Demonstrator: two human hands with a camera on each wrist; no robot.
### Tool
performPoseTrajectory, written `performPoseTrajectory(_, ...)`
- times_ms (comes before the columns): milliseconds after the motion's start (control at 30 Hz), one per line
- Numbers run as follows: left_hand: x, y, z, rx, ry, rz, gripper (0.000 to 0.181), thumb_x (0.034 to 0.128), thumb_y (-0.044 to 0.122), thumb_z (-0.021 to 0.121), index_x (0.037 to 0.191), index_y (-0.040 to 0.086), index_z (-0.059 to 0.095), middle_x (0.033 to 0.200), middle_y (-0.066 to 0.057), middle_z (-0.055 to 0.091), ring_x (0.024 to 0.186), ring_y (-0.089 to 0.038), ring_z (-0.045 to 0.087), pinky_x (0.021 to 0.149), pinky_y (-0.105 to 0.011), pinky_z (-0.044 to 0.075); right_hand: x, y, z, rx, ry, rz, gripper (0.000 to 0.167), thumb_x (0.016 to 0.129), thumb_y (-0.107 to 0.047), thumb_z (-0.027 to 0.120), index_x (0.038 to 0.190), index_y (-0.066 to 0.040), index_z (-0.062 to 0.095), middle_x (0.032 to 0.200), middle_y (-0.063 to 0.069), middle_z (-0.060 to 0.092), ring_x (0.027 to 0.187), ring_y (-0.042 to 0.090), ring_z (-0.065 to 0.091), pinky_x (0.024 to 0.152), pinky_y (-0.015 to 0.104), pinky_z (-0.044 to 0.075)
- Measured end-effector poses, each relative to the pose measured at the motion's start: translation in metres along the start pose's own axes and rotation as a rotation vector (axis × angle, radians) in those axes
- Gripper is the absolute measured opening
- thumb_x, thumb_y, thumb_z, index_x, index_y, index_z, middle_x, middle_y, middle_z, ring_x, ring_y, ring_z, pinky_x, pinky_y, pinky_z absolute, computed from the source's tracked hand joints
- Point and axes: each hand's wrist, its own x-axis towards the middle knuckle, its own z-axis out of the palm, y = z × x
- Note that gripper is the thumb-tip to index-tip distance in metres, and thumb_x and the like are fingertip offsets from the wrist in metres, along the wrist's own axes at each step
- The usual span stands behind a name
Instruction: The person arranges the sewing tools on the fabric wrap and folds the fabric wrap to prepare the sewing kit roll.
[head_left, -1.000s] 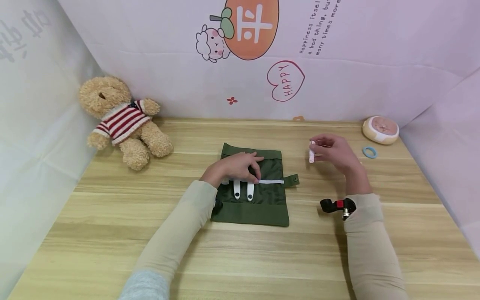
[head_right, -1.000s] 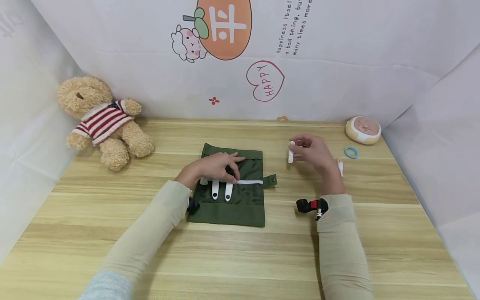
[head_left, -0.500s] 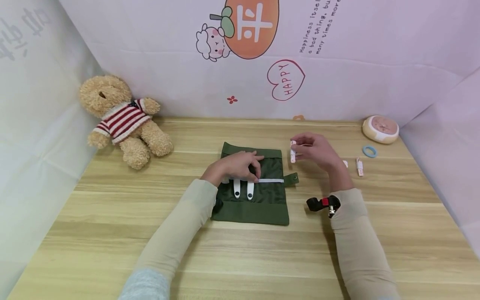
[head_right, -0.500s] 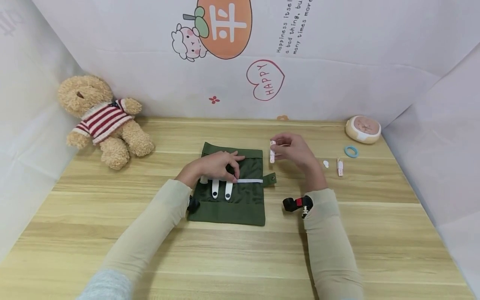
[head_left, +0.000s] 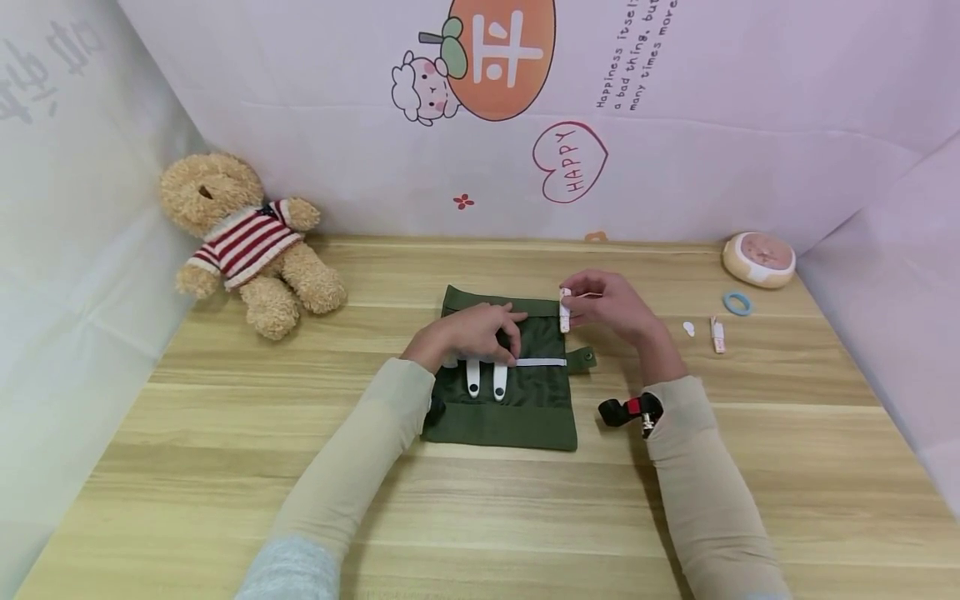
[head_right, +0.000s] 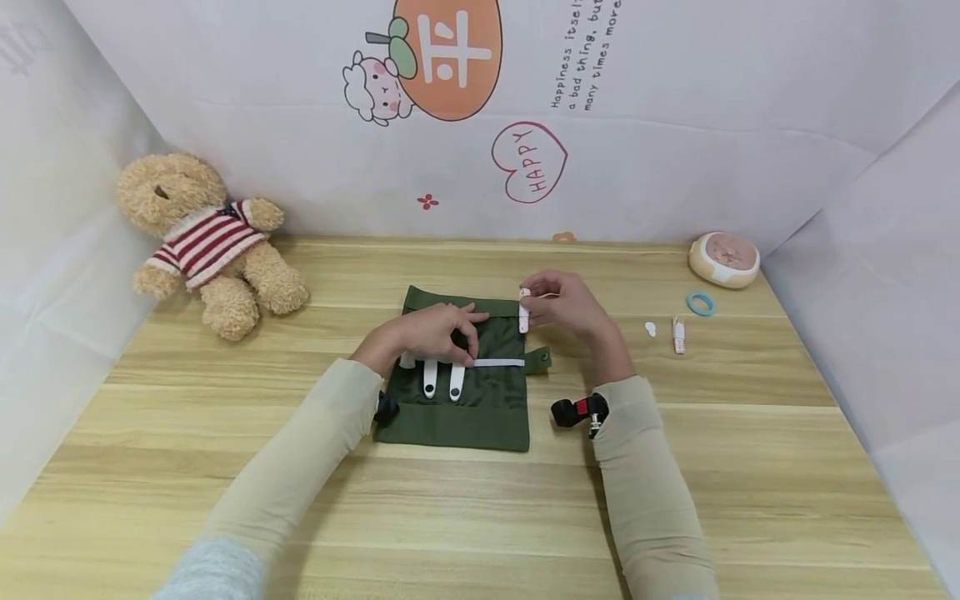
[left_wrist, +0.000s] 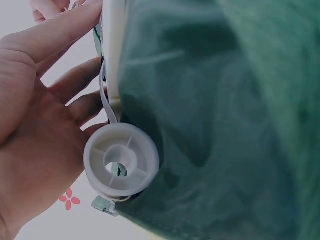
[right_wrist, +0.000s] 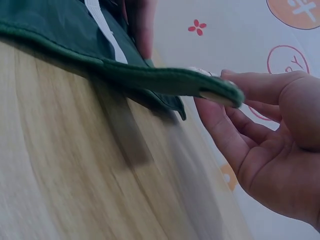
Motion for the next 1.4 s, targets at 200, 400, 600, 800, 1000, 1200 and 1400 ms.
performPoseTrajectory(200,0.000,0.000,0.000,-0.013,-0.002,-0.001,0.004,0.0941,0.017,0.075,0.092,0.014,0.078,0.163,-0.008,0.031,0.155,-0.028,0.005,0.122,-0.044,0.016,0.005,-0.001,0.007,0.005,-0.053,0.007,0.032,0.099,-0.006,0.065,0.125,0.011,0.057,0.108,0.023,0.058,0.084,0.024,0.069,0.080,0.040,0.060)
performPoseTrajectory(400,0.000,0.002,-0.001,-0.018,-0.007,-0.003,0.004,0.0943,0.016,0.075,0.093,0.013,0.077,0.163,-0.008,0.031,0.155,-0.028,0.004,0.121,-0.041,0.023,0.008,-0.001,0.014,-0.035,-0.097,-0.010,0.028,0.097,-0.005,0.067,0.120,0.010,0.061,0.106,0.022,0.059,0.086,0.027,0.069,0.078,0.039,0.060)
performPoseTrajectory(600,0.000,0.001,-0.001,-0.011,0.005,0.003,0.006,0.0932,0.017,0.076,0.088,0.016,0.075,0.162,-0.007,0.034,0.155,-0.030,0.006,0.122,-0.043,0.019,0.014,-0.001,0.021,-0.032,-0.149,-0.023,0.026,0.097,-0.002,0.066,0.118,0.012,0.061,0.101,0.023,0.059,0.088,0.033,0.068,0.079,0.042,0.060)
performPoseTrajectory(800,-0.001,0.002,-0.001,-0.008,0.017,-0.008,0.008,0.0924,0.018,0.077,0.086,0.018,0.074,0.161,-0.005,0.034,0.155,-0.030,0.007,0.122,-0.044,0.017,0.018,-0.003,0.027,-0.025,-0.201,-0.020,0.021,0.095,0.002,0.067,0.113,0.010,0.062,0.098,0.023,0.060,0.088,0.034,0.067,0.080,0.043,0.060)
performPoseTrajectory(1000,-0.002,0.003,-0.001,0.003,0.017,-0.028,0.007,0.0922,0.019,0.078,0.087,0.018,0.074,0.161,-0.002,0.034,0.155,-0.029,0.009,0.122,-0.044,0.017,0.017,-0.007,0.032,-0.037,-0.244,-0.028,0.018,0.095,0.003,0.066,0.111,0.010,0.062,0.096,0.022,0.063,0.088,0.032,0.068,0.080,0.044,0.060)
performPoseTrajectory(1200,-0.002,0.004,-0.001,0.007,0.021,-0.040,0.008,0.0923,0.019,0.078,0.085,0.020,0.074,0.161,-0.002,0.035,0.155,-0.027,0.009,0.122,-0.045,0.018,0.020,-0.004,0.035,-0.049,-0.272,-0.037,0.013,0.096,0.004,0.064,0.108,0.009,0.062,0.095,0.021,0.067,0.087,0.030,0.071,0.081,0.043,0.060)
performPoseTrajectory(1400,-0.001,0.004,-0.001,0.004,0.022,-0.039,0.009,0.0927,0.019,0.077,0.085,0.019,0.072,0.159,-0.005,0.039,0.155,-0.026,0.009,0.122,-0.044,0.019,0.021,-0.004,0.038,-0.076,-0.319,-0.021,0.015,0.097,0.001,0.064,0.110,0.009,0.063,0.097,0.020,0.070,0.087,0.029,0.072,0.080,0.043,0.060)
